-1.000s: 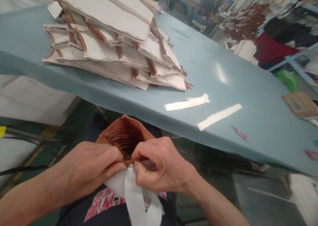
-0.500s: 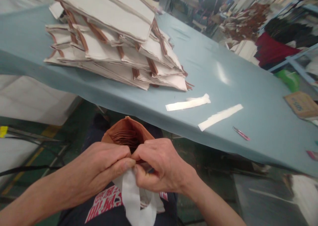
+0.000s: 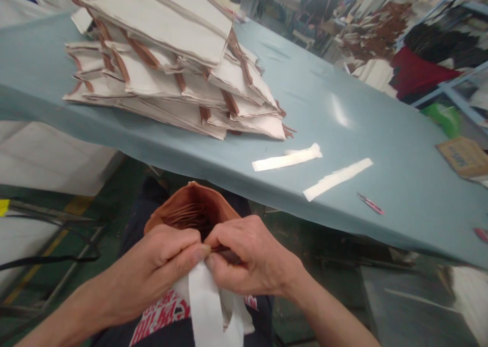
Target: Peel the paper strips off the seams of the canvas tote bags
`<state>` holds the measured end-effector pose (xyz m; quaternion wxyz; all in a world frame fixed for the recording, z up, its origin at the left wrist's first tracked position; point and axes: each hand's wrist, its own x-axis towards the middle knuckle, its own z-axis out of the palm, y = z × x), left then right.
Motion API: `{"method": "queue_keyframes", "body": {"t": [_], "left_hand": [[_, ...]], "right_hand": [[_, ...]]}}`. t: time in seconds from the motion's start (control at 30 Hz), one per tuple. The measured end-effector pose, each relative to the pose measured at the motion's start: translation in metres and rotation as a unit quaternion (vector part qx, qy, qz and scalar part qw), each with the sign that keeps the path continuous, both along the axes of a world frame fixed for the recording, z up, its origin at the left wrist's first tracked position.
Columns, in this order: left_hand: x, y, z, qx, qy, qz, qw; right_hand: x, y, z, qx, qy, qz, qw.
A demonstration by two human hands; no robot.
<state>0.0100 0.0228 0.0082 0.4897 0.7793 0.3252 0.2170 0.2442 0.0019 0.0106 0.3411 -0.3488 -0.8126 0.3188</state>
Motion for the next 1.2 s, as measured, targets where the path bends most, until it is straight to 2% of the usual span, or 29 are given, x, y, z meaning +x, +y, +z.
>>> {"method": "queue_keyframes", "body": {"t": [0.1, 0.17, 0.23, 0.3, 0.37, 0.43, 0.5, 0.57, 0.6, 0.7, 0.73, 0.8, 0.87, 1.0, 1.2], "left_hand": [[0.004, -0.001, 0.001, -0.119, -0.019, -0.010, 0.993], [0.004, -0.002, 0.003, -0.145, -0.016, -0.005, 0.989], [0.001, -0.005, 0.002, -0.134, -0.004, 0.002, 0.991], [-0.003, -0.008, 0.001, -0.104, -0.006, 0.019, 0.994], [-0.005, -0.011, -0.001, -0.079, -0.025, 0.039, 0.996], [-0.005, -0.010, -0.001, -0.082, -0.039, 0.049, 0.995], [-0.003, -0.008, -0.001, -0.113, -0.050, 0.051, 0.991], [0.000, -0.005, -0.002, -0.148, -0.059, 0.054, 0.986], [0.001, -0.005, -0.004, -0.161, -0.065, 0.059, 0.983], [0.002, -0.007, -0.015, -0.179, -0.073, 0.072, 0.978], [0.002, -0.009, -0.018, -0.190, -0.078, 0.075, 0.976], [0.001, -0.011, -0.021, -0.219, -0.094, 0.074, 0.968], [0.001, -0.011, -0.018, -0.251, -0.100, 0.067, 0.960], [0.000, -0.006, -0.012, -0.273, -0.083, 0.052, 0.957], [-0.011, -0.010, -0.021, -0.252, -0.066, 0.044, 0.964]], "right_hand": [[-0.001, -0.001, -0.002, 0.002, 0.027, 0.020, 0.999], [-0.001, -0.001, -0.005, 0.005, 0.035, 0.028, 0.999], [-0.002, 0.000, -0.005, -0.022, 0.043, 0.034, 0.998], [-0.002, 0.001, -0.002, -0.095, 0.067, 0.045, 0.992], [-0.001, 0.003, 0.003, -0.203, 0.098, 0.062, 0.972], [-0.001, 0.005, 0.006, -0.294, 0.116, 0.071, 0.946], [-0.002, 0.007, 0.006, -0.332, 0.120, 0.072, 0.933], [-0.003, 0.008, 0.002, -0.302, 0.108, 0.070, 0.944], [-0.003, 0.008, -0.001, -0.261, 0.087, 0.068, 0.959], [-0.003, 0.006, -0.010, -0.062, -0.024, 0.045, 0.997], [-0.002, 0.006, -0.011, -0.001, -0.052, 0.038, 0.998], [0.000, 0.005, -0.013, 0.064, -0.059, 0.030, 0.996], [0.001, 0.005, -0.012, 0.073, -0.021, 0.028, 0.997], [0.002, 0.012, -0.011, 0.022, 0.032, 0.040, 0.998], [-0.004, 0.020, -0.014, -0.051, 0.072, 0.058, 0.994]]}}
